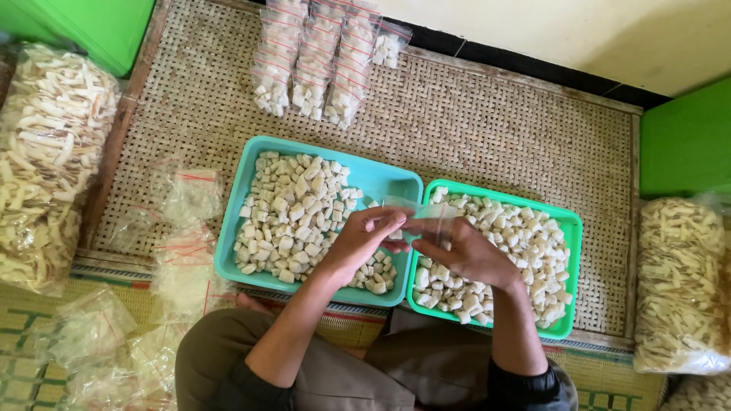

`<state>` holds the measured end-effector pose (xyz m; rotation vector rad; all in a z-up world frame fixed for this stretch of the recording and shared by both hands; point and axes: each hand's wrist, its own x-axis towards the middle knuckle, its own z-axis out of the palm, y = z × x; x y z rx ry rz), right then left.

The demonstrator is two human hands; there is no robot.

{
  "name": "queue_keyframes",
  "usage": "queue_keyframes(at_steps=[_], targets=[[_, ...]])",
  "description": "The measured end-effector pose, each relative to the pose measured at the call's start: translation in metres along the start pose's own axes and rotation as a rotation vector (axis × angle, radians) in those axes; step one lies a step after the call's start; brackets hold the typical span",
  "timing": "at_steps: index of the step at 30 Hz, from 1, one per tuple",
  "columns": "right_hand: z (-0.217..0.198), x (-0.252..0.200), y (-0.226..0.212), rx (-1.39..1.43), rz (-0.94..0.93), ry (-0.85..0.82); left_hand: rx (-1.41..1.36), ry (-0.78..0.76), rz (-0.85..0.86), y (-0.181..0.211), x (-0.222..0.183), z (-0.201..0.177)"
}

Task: The person sits on a woven mat and repeatedly picks small white cubes from two trays, placing them into small clear plastic bags. After filling each bag, the person seals it and sets it aside in a row with previously completed bags.

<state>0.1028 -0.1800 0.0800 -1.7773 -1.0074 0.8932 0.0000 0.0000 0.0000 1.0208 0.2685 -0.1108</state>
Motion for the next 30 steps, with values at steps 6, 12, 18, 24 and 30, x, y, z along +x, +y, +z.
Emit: queue_keyframes(at_steps=[6, 12, 18, 24, 30], targets=[[0.0, 0.004, -0.001, -0.147, -0.059, 0.066, -0.105, 0.039, -0.057, 0.001, 0.003, -0.001], [-0.002, 0.005, -0.012, -0.184, -0.035, 0.055, -0.103, -0.051, -0.08, 0.006, -0.001, 0.001], [0.001, 0.003, -0.013, -0.136, 0.085, 0.005, -0.08, -0.047, -0.073, 0.003, -0.001, 0.0], [-0.004, 0.012, -0.04, -0.135, 0.14, -0.054, -0.051, -0.047, -0.076, 0.009, -0.001, 0.0], [-0.009, 0.016, -0.049, -0.216, -0.027, 0.022, -0.059, 0.057, -0.004, -0.004, 0.009, -0.008]])
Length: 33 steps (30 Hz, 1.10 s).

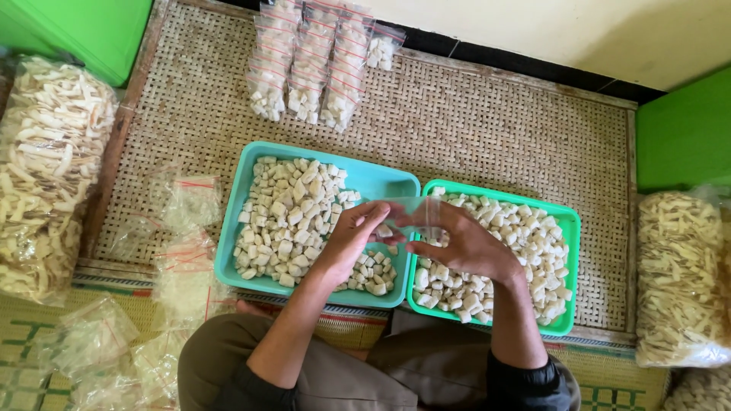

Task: The person sits on a woven mat and repeatedly picks small white cubes from two trays, placing them into small clear plastic bags. After filling each bag, the person seals it and sets it aside in a row with previously completed bags.

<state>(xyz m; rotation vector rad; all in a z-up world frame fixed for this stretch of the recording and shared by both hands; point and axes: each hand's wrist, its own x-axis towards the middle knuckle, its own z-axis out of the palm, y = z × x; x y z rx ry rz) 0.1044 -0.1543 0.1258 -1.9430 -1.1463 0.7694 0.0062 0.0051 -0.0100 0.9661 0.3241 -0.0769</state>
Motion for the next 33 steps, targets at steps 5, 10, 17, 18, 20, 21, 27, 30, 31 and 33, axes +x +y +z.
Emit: queue_keyframes(at_steps=[5, 10, 17, 18, 20, 21, 27, 30, 31, 33], targets=[[0.019, -0.009, 0.042, -0.087, -0.026, 0.085, 0.459, 0.162, 0.242, 0.032, -0.009, 0.001], [0.054, -0.011, 0.057, -0.329, 0.003, 0.113, 0.869, 0.237, 0.564, 0.025, -0.015, 0.004], [0.119, -0.007, 0.096, -0.763, 0.011, 0.267, 1.351, 0.101, 0.346, 0.025, -0.02, 0.0], [0.123, -0.005, 0.096, -0.769, 0.02, 0.274, 1.33, 0.053, 0.295, 0.021, -0.018, -0.005], [0.13, -0.003, 0.095, -0.757, 0.045, 0.276, 1.267, 0.032, 0.273, 0.018, -0.016, -0.007], [0.133, -0.002, 0.095, -0.747, 0.069, 0.28, 1.205, 0.011, 0.255, 0.017, -0.014, -0.008], [0.132, -0.005, 0.08, -0.677, 0.211, 0.276, 1.323, 0.077, 0.182, 0.027, -0.021, 0.004], [0.137, 0.001, 0.074, -0.687, 0.243, 0.316, 1.401, 0.173, 0.215, 0.043, -0.03, 0.019], [0.141, 0.001, 0.075, -0.687, 0.246, 0.317, 1.401, 0.17, 0.216, 0.042, -0.028, 0.018], [0.151, 0.001, 0.076, -0.822, 0.238, 0.379, 1.416, 0.235, 0.269, 0.041, -0.026, 0.015]])
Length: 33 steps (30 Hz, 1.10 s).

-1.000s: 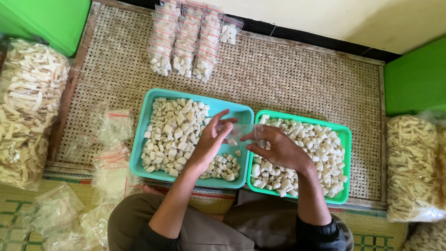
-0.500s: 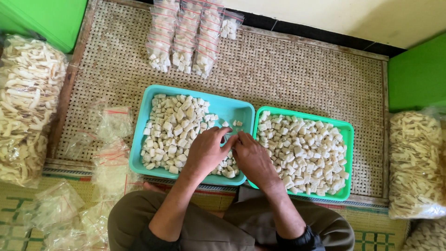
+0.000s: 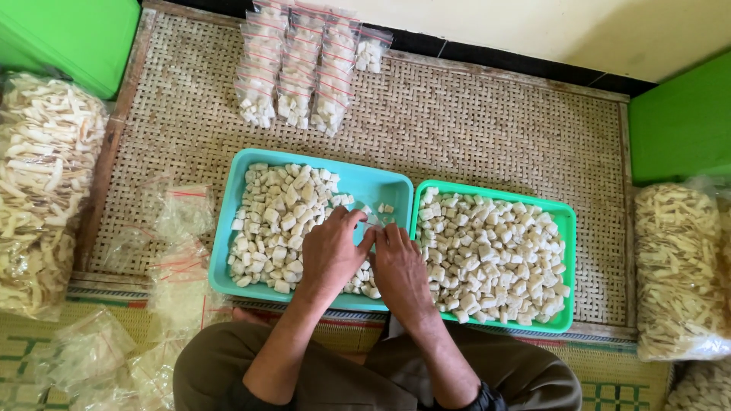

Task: The person sits on a woven mat and repeatedly picks small white cubes from two trays, placing them into small clear plastic bags. After filling each bag, the person seals it and sets it aside in a row with previously completed bags.

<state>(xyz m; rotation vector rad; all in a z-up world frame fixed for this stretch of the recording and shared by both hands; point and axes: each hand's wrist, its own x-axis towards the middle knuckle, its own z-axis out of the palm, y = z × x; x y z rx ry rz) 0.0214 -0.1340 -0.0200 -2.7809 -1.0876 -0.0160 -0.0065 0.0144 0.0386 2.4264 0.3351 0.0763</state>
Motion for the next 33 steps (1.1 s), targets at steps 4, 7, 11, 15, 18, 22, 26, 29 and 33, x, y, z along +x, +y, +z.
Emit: queue_keyframes(at_steps=[4, 7, 11, 15, 18, 22, 26, 29, 33], targets=[[0.002, -0.001, -0.013, 0.006, -0.015, -0.026, 0.061, -0.03, 0.003, -0.02, 0.0, 0.029], [0.001, 0.001, -0.017, 0.055, 0.075, -0.015, 0.17, 0.037, 0.012, -0.026, -0.001, 0.033], [0.001, 0.008, -0.014, 0.164, 0.09, -0.005, 0.145, -0.003, 0.11, -0.032, 0.002, 0.035], [-0.05, 0.019, -0.002, 0.646, -0.078, -0.019, 0.002, 0.096, 0.094, -0.042, 0.004, 0.019], [-0.049, 0.023, 0.018, 0.997, 0.065, 0.074, -0.064, 0.204, -0.001, -0.045, 0.007, -0.001], [0.022, 0.014, 0.052, 0.839, 0.312, 0.173, -0.164, 0.216, -0.084, -0.031, 0.0, -0.031], [0.059, 0.018, 0.033, 0.652, 0.216, 0.144, -0.239, 0.313, -0.131, -0.035, -0.001, -0.031], [0.086, 0.03, 0.024, 0.397, 0.153, 0.211, -0.342, 0.349, -0.172, -0.056, 0.002, -0.016], [0.146, 0.051, 0.032, 0.004, 0.135, 0.297, -0.44, 0.364, -0.183, -0.062, 0.006, -0.012]])
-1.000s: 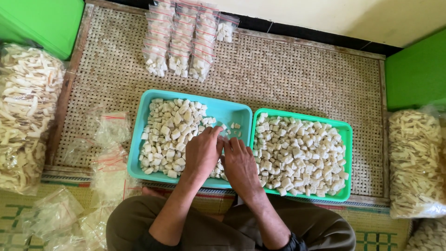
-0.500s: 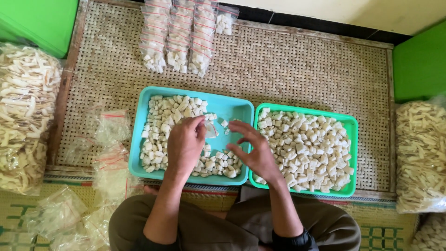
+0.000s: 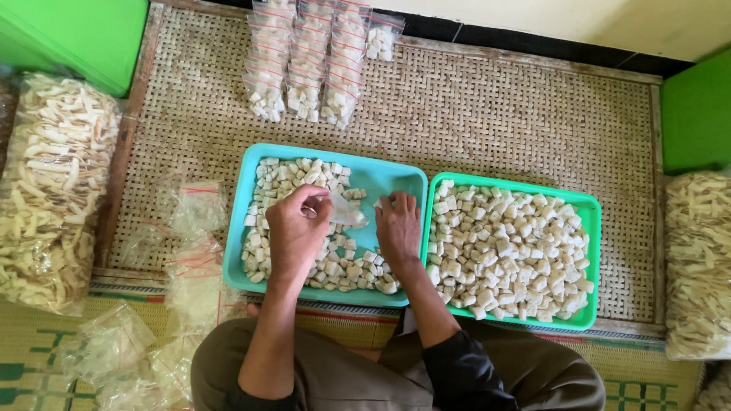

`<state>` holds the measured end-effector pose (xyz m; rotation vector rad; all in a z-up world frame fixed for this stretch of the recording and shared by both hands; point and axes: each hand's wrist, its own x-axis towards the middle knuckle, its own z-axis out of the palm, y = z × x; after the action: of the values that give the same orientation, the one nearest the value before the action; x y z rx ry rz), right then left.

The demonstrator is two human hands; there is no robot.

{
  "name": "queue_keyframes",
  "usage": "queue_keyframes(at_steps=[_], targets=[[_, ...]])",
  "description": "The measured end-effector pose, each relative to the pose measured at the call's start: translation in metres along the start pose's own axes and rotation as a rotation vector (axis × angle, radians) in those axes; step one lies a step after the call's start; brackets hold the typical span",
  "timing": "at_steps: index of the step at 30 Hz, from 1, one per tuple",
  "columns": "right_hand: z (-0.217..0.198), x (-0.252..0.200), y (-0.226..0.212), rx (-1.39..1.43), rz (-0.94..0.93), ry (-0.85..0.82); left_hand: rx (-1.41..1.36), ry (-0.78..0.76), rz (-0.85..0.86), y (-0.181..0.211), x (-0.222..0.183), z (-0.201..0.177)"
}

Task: The person sits on a woven mat and repeatedly picks small white cubes from two trays, placing them into small clear plastic bags. After filling each bag, the person seals it and sets it aside in a row with previously completed bags.

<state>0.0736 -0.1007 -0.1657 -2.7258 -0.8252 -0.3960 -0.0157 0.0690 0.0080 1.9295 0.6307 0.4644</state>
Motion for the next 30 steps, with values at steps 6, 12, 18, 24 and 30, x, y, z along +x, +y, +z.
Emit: queue_keyframes(at_steps=[6, 12, 18, 24, 30], targets=[[0.008, 0.0, 0.012, 0.282, 0.08, -0.088, 0.108, -0.001, 0.14, 0.008, -0.003, 0.006], [-0.128, 0.008, -0.016, 1.062, 0.6, 0.126, 0.432, -0.071, 0.102, 0.002, -0.011, 0.029], [-0.165, 0.011, -0.045, 0.866, 0.079, 0.282, 0.308, -0.183, 0.049, 0.017, -0.021, 0.039], [-0.13, -0.003, -0.021, 0.594, -0.06, 0.216, 0.13, -0.324, -0.061, -0.01, -0.024, 0.055], [-0.18, 0.011, -0.013, 0.663, -0.126, -0.081, 0.03, -0.36, -0.119, -0.004, -0.02, 0.047]])
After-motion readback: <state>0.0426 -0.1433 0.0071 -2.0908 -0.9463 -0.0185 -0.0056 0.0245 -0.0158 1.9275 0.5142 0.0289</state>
